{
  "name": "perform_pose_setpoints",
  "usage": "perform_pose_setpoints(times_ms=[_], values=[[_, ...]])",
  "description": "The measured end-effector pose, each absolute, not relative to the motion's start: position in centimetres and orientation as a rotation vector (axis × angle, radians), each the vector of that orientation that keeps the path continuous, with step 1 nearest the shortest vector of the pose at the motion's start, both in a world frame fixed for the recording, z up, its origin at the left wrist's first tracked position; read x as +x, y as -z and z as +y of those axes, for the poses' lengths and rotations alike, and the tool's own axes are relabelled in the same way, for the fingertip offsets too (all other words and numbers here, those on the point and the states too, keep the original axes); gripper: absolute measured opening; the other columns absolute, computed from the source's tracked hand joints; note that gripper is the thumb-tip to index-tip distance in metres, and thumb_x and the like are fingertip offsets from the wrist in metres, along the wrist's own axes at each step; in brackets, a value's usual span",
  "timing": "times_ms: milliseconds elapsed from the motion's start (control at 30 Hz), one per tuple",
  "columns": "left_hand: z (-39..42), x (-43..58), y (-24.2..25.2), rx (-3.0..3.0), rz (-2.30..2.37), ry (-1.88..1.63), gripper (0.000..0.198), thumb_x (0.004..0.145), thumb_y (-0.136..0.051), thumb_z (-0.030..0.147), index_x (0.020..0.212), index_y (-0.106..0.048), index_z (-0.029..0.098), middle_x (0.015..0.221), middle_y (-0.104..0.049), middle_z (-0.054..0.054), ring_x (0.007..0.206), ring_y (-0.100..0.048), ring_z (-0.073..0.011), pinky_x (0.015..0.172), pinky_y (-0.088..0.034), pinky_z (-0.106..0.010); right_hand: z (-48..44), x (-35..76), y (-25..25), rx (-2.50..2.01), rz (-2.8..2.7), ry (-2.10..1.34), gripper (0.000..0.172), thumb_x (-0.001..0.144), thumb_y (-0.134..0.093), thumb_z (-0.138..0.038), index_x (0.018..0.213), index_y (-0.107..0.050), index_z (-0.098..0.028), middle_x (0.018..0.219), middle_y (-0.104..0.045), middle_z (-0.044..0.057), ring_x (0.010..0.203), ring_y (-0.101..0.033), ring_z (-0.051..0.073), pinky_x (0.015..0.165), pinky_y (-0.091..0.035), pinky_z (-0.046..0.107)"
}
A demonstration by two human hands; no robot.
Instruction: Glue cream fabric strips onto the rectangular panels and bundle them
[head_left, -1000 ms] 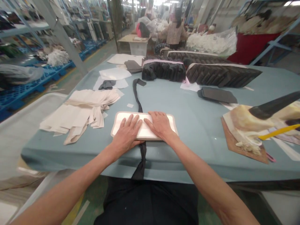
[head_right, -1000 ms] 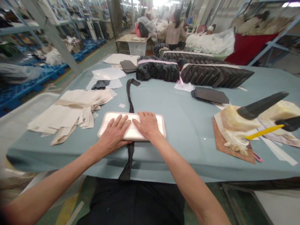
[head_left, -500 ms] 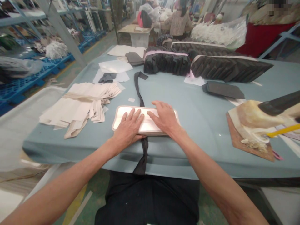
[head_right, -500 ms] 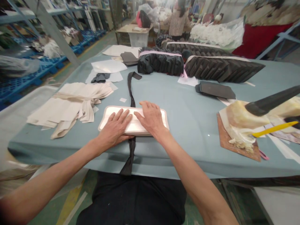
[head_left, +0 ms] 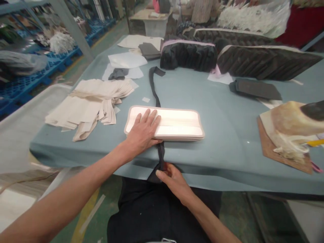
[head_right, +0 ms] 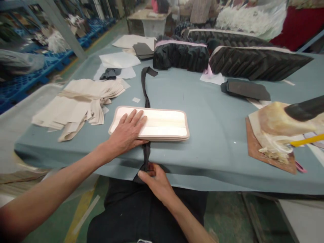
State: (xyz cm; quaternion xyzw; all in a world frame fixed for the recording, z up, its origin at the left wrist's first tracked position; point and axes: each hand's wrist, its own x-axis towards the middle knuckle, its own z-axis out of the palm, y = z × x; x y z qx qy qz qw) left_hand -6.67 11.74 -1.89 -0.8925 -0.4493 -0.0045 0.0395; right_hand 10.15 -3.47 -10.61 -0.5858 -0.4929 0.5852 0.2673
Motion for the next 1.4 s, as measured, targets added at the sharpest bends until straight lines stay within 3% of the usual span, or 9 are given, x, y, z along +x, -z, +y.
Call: perform_pose_setpoints(times_ms=[100, 267, 467, 733, 967, 1100, 1200, 1300, 1400], values=[[11.8, -6.6, 1.8, -2.731, -1.378, 0.018, 0.092, 0.09, -0.077, 0.052, 0.16, -0.04, 0.006, 0.171, -0.034, -0.028, 0.16, -0.028, -0.0488, 0.127, -0.031, -0.068, -2.3, 7.5, 10.7, -1.57, -1.221, -1.599, 0.075, 0.09, -0.05, -0.085, 0.117, -0.07, -0.017, 0.114, -0.078, 0.012, 0.108, -0.072, 0.027, 0.09, -0.056, 0.036], [11.7, -6.6, 1.8, -2.747, -1.389, 0.062, 0.091, 0.089, -0.079, 0.049, 0.159, -0.041, 0.006, 0.17, -0.035, -0.028, 0.159, -0.028, -0.0497, 0.127, -0.031, -0.068, -3.8, 7.8, 8.3, -1.551, -1.339, -1.582, 0.072, 0.1, -0.025, -0.083, 0.082, -0.06, -0.022, 0.068, -0.066, 0.004, 0.067, -0.064, 0.02, 0.067, -0.049, 0.031], [11.9, -7.6, 2.0, -2.853, -1.293, 0.138, 0.076, 0.095, -0.072, 0.042, 0.157, -0.044, 0.008, 0.167, -0.043, -0.023, 0.157, -0.034, -0.0447, 0.128, -0.032, -0.06, -3.5, 12.7, 3.1, -1.673, -1.647, -1.201, 0.038, 0.098, -0.048, -0.059, 0.08, -0.052, -0.026, 0.062, -0.053, 0.001, 0.055, -0.047, 0.02, 0.062, -0.022, 0.034], [11.6, -8.1, 1.2, -2.965, -1.264, 0.206, 0.067, 0.091, -0.07, 0.032, 0.153, -0.049, 0.015, 0.166, -0.045, -0.019, 0.154, -0.039, -0.0429, 0.127, -0.033, -0.057, 5.5, 15.2, -2.8, -1.653, -2.084, -0.557, 0.035, 0.099, -0.056, -0.047, 0.072, -0.049, -0.026, 0.06, -0.056, 0.0, 0.056, -0.044, 0.017, 0.059, -0.024, 0.032], [10.8, -6.5, 0.1, -2.921, -1.481, 0.331, 0.065, 0.091, -0.071, 0.061, 0.138, -0.063, 0.016, 0.158, -0.055, -0.019, 0.148, -0.047, -0.0437, 0.121, -0.04, -0.066, 11.0, 14.6, -4.6, -1.633, -2.164, -0.736, 0.029, 0.098, -0.063, -0.038, 0.073, -0.06, -0.023, 0.071, -0.068, 0.0, 0.065, -0.055, 0.017, 0.061, -0.031, 0.03], [10.5, -5.6, 0.6, -2.841, -1.637, 0.425, 0.037, 0.107, -0.051, 0.038, 0.137, -0.067, 0.023, 0.153, -0.062, -0.013, 0.146, -0.051, -0.0386, 0.119, -0.041, -0.069, 11.2, 14.3, -4.5, -1.575, -2.179, -0.812, 0.017, 0.094, -0.065, -0.034, 0.08, -0.068, -0.024, 0.08, -0.075, 0.0, 0.072, -0.063, 0.018, 0.065, -0.038, 0.03], [10.2, -5.3, 1.2, -2.797, -1.721, 0.477, 0.041, 0.105, -0.047, 0.022, 0.141, -0.065, 0.028, 0.154, -0.062, -0.01, 0.148, -0.05, -0.038, 0.119, -0.04, -0.071, 11.1, 14.4, -4.8, -1.486, -2.037, -1.061, 0.013, 0.092, -0.064, -0.034, 0.094, -0.073, -0.025, 0.089, -0.078, 0.001, 0.078, -0.066, 0.019, 0.07, -0.044, 0.03], [10.0, -5.0, 1.6, -2.741, -1.821, 0.599, 0.04, 0.105, -0.046, 0.021, 0.139, -0.067, 0.027, 0.154, -0.063, -0.009, 0.147, -0.051, -0.0387, 0.118, -0.039, -0.074, 11.4, 14.8, -5.3, -1.292, -1.766, -1.479, 0.028, 0.089, -0.068, -0.045, 0.107, -0.072, -0.024, 0.084, -0.075, 0.001, 0.069, -0.063, 0.017, 0.063, -0.045, 0.029], [9.8, -4.7, 1.7, -2.702, -1.878, 0.759, 0.035, 0.107, -0.044, 0.024, 0.128, -0.073, 0.026, 0.151, -0.066, -0.006, 0.144, -0.054, -0.0376, 0.118, -0.039, -0.074, 13.3, 15.6, -5.3, -1.161, -1.483, -1.572, 0.061, 0.086, -0.065, -0.075, 0.119, -0.069, -0.024, 0.074, -0.067, -0.002, 0.06, -0.057, 0.015, 0.056, -0.045, 0.028]])
